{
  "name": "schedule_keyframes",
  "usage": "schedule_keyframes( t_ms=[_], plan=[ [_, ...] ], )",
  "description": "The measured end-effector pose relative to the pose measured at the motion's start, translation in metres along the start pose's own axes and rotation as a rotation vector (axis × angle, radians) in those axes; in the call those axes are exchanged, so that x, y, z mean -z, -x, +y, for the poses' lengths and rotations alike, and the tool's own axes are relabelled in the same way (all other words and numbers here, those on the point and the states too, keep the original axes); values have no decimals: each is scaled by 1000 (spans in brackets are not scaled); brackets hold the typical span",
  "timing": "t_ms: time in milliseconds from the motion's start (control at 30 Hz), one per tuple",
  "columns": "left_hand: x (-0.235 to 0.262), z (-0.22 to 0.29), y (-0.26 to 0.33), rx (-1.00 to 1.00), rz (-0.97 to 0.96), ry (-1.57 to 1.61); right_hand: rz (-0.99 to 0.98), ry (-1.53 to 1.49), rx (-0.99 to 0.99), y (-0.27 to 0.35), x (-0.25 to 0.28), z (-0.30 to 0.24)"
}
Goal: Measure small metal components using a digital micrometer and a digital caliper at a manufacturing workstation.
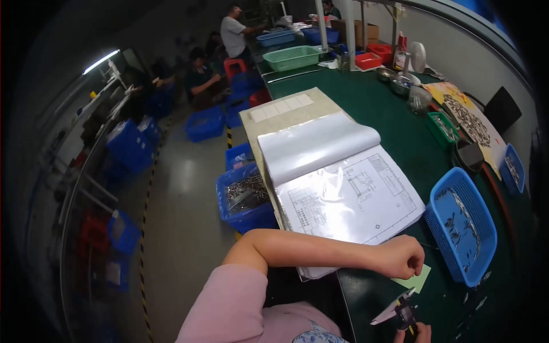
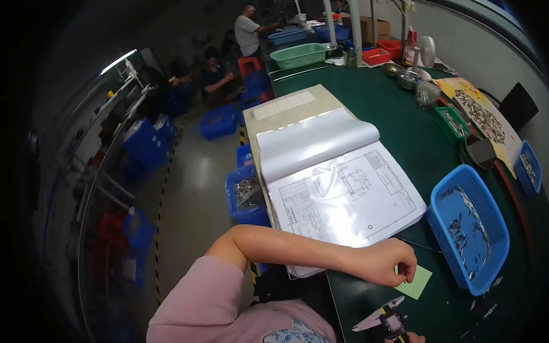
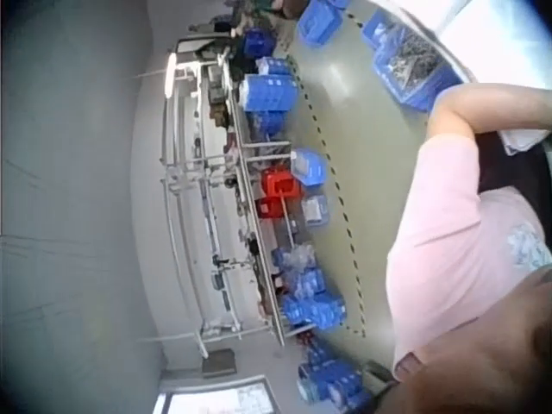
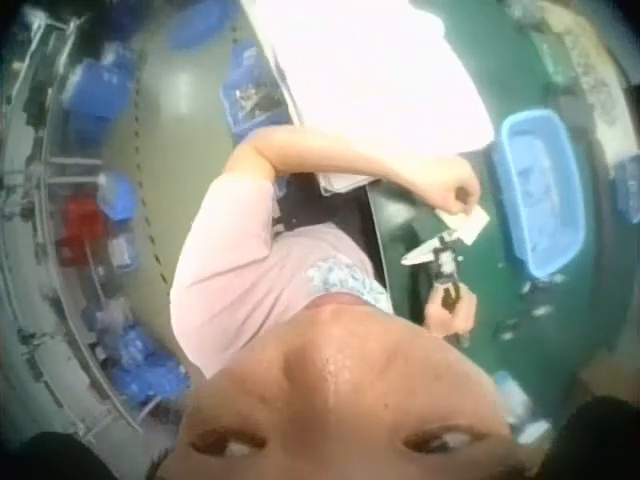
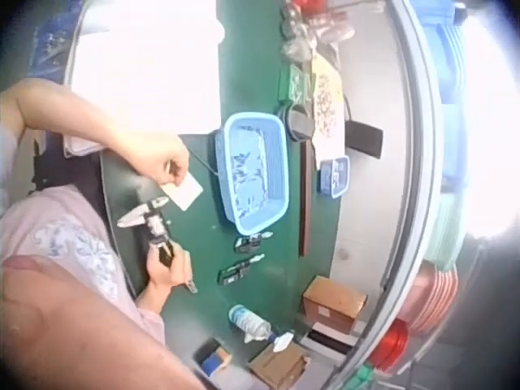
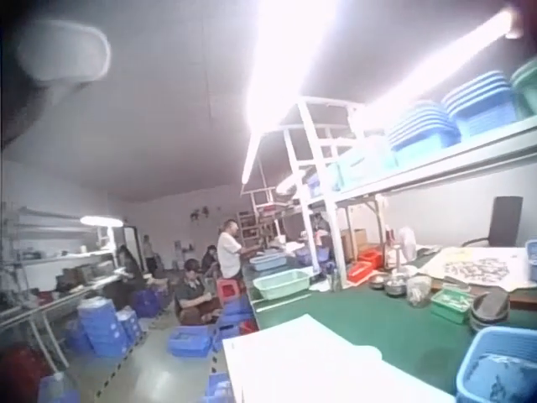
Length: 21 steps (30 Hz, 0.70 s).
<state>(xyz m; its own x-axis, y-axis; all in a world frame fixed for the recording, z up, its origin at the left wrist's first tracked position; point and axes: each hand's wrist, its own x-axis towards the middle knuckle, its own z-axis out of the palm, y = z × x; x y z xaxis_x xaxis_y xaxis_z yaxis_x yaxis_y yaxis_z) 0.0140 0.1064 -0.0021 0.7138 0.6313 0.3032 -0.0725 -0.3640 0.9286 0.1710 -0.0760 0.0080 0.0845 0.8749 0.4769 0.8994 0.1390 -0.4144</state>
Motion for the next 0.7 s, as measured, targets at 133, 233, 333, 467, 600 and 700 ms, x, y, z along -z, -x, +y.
schedule_keyframes(
  t_ms=[133, 233, 333, 467, 600, 700],
  plan=[
    [-3, 13, 47, 80, 7, 214, -134, -19, -51, 6, 1, 0],
    [-7, 17, 64, 251, 105, 470, -220, 17, -35, 2, 3, -5],
    [-12, 13, 69, 226, 120, 636, -214, -2, -73, 6, 1, -2],
    [-26, 14, 70, 356, 162, 1034, -133, 69, -24, 3, -1, -5],
    [-42, 4, 73, 359, 279, 1058, 27, 111, 149, -9, -10, -8],
    [-48, -5, 75, 332, 371, 924, 25, 75, 146, -8, -12, -4]
  ],
)
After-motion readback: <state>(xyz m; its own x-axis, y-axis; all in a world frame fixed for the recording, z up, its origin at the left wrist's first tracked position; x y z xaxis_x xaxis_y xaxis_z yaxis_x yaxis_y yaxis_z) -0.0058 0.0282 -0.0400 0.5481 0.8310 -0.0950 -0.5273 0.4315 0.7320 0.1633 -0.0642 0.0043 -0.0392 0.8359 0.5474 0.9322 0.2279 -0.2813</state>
